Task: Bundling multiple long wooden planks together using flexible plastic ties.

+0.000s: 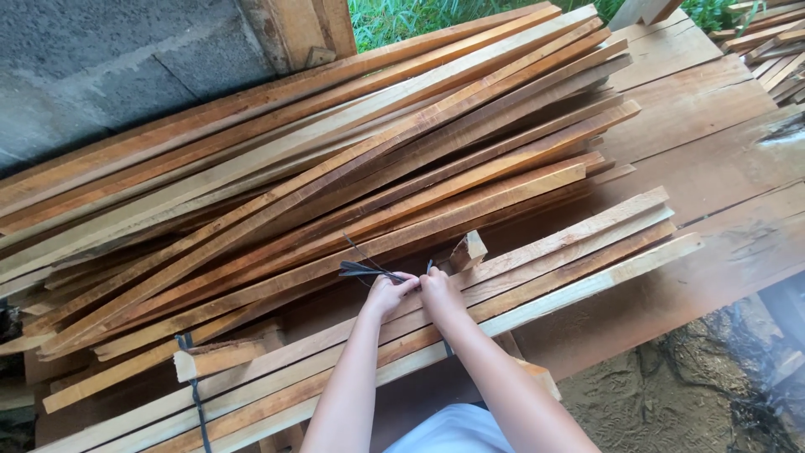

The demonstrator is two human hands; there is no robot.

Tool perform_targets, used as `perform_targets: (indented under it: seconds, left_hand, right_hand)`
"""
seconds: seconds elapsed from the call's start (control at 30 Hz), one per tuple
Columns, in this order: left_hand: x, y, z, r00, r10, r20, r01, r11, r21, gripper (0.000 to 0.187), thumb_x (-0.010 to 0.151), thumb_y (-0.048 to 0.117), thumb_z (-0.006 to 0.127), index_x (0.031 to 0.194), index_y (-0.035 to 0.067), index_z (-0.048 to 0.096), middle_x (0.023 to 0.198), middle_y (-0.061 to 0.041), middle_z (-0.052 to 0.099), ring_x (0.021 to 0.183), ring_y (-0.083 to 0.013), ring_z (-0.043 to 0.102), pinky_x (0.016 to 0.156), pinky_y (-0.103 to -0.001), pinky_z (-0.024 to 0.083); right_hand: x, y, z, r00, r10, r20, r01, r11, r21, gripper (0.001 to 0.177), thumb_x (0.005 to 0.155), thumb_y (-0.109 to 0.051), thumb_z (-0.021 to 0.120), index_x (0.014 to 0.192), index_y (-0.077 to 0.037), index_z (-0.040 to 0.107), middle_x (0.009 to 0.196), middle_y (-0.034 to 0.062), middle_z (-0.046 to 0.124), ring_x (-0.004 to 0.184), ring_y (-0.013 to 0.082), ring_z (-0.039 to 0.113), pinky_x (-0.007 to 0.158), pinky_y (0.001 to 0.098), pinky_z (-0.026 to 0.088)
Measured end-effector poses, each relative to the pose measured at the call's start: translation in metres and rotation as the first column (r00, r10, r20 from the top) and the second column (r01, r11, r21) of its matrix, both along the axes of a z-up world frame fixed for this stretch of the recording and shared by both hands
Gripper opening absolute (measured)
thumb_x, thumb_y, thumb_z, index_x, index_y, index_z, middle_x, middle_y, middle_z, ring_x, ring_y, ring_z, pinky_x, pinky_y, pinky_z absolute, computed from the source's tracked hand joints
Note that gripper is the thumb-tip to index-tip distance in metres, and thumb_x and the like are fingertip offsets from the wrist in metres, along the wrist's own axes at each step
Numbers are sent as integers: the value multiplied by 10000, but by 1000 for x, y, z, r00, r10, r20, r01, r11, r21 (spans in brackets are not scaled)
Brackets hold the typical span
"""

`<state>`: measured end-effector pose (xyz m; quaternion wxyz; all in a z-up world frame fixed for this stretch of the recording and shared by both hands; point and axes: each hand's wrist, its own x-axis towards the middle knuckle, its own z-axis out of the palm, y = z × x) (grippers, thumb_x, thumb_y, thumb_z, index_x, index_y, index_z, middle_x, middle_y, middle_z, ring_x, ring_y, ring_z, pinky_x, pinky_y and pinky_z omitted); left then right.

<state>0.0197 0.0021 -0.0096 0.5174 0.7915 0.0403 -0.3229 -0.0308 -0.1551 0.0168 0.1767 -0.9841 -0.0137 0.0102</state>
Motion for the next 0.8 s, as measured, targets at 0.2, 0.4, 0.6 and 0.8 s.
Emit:
perform_targets:
  seconds: [0.2, 0.4, 0.6, 0.8]
  left_hand:
    - [-1, -4, -25, 984, 160, -73, -166, 982, -88, 190, 796, 336, 843, 948, 222, 851, 771, -12, 785, 766, -96, 694, 775, -272, 546]
    - [-3, -9, -22, 985, 160, -65, -164, 984, -63, 221, 814, 359, 829, 984, 218, 845, 846, -8, 802, 799, -93, 697, 767, -246, 526]
    - [-4, -10, -6, 993, 96, -67, -100, 993, -57, 257, 818, 414, 838, 1000, 233, 844, 939, -43, 805, 998, -174, 738, 847, -299, 536]
    - [0, -7, -2, 978, 158, -138, -173, 979, -106, 281, 834, 356, 849, 1036, 161, 833, 912, -66, 810, 946, -143, 742, 850, -293, 549]
  right_hand:
    - [9, 9, 30, 951, -123, -282, 126, 992, -7, 88, 779, -56, 676, 800, 2, 738, 807, 155, 669, 809, 369, 748, 646, 392, 626]
    - [22, -6, 27, 674, -168, -720, 427, 883, 194, 181, 815, -249, 695, 884, -148, 828, 926, 151, 788, 1047, 339, 736, 858, 413, 593]
    - [17, -13, 14, 658, -74, -749, 459, 829, 321, 203, 745, -185, 678, 864, -188, 843, 852, 116, 780, 916, 291, 745, 774, 324, 541]
    - [11, -13, 35, 700, -36, -714, 453, 795, 404, 264, 820, -188, 697, 1046, -174, 833, 1009, 131, 800, 1031, 300, 734, 849, 354, 535]
